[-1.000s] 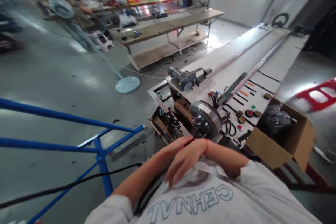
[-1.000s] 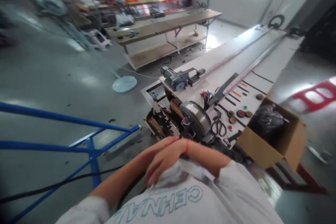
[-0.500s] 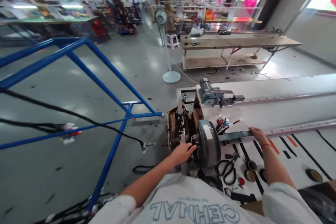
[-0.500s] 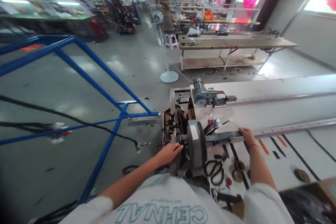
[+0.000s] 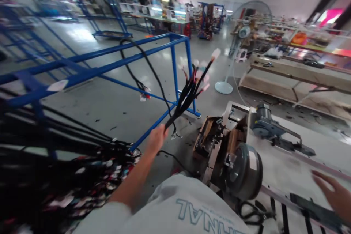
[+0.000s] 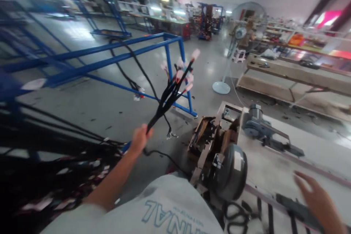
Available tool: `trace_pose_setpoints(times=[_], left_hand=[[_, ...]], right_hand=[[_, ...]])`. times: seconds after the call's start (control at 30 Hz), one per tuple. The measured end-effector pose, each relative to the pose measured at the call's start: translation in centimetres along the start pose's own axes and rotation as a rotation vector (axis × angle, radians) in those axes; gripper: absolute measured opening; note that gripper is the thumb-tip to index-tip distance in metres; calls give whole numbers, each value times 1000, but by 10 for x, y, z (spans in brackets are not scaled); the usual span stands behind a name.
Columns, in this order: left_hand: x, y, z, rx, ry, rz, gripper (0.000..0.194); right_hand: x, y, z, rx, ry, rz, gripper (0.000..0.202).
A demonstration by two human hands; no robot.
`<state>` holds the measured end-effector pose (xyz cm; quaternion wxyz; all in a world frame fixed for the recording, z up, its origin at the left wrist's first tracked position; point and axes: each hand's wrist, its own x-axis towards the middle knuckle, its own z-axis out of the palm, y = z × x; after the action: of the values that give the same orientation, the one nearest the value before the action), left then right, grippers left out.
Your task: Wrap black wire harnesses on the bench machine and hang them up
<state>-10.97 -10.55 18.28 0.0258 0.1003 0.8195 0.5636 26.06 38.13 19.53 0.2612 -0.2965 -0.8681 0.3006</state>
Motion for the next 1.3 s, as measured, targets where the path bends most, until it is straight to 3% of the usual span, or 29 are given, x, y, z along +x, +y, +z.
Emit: trace_pose_setpoints(times=[0.03,0.1,0.17,0.23,0.3,0.4,0.47,0.53,0.6,0.7,0.8,0.87,0.93,1.07,1.13,1.17,1.23,1.3], left_hand=[[2,11,13,-151,-52,44,64],[16,39,31,-475,-129,88,65],[45,73,27,-798,-136,59,64],[85,108,-4,-1023,-75,79,58],[126,135,-56,-1148,53,119,47],[157,139,-135,-1200,289,153,29],[148,117,-162,-1135,428,213,23],[123,84,-165,-1031,454,255,20],[95,53,-155,-946,385,230,18],[66,24,-144,-872,329,145,17],[59,14,-151,-792,345,114,17],[56,11,-159,-682,371,160,19],[48,5,-164,-495,437,253,22],[23,-24,-171,24,842,462,29],[14,-41,-178,187,1010,457,40],[12,-49,-182,214,1033,421,47],[16,-58,-190,158,961,331,54],[25,-61,-190,28,863,243,47]], right_hand=[[4,-50,46,20,-38,-12,26],[3,-153,152,263,-344,-161,55],[-9,-239,259,456,-624,-302,72],[-27,-293,348,545,-805,-319,57],[-35,-319,410,518,-944,-240,53],[-1,-357,452,459,-984,-180,55],[52,-406,453,504,-858,-190,50],[111,-471,444,626,-718,-252,40],[160,-531,436,768,-501,-351,28],[193,-582,449,646,-379,-591,24],[185,-586,487,293,-308,-649,32],[173,-576,508,212,-274,-634,39],[164,-562,515,222,-259,-640,40],[140,-500,502,280,-255,-681,41],[112,-455,493,318,-309,-583,44],[94,-433,489,332,-363,-508,44],[55,-401,483,356,-503,-369,43],[20,-395,475,395,-662,-308,40]])
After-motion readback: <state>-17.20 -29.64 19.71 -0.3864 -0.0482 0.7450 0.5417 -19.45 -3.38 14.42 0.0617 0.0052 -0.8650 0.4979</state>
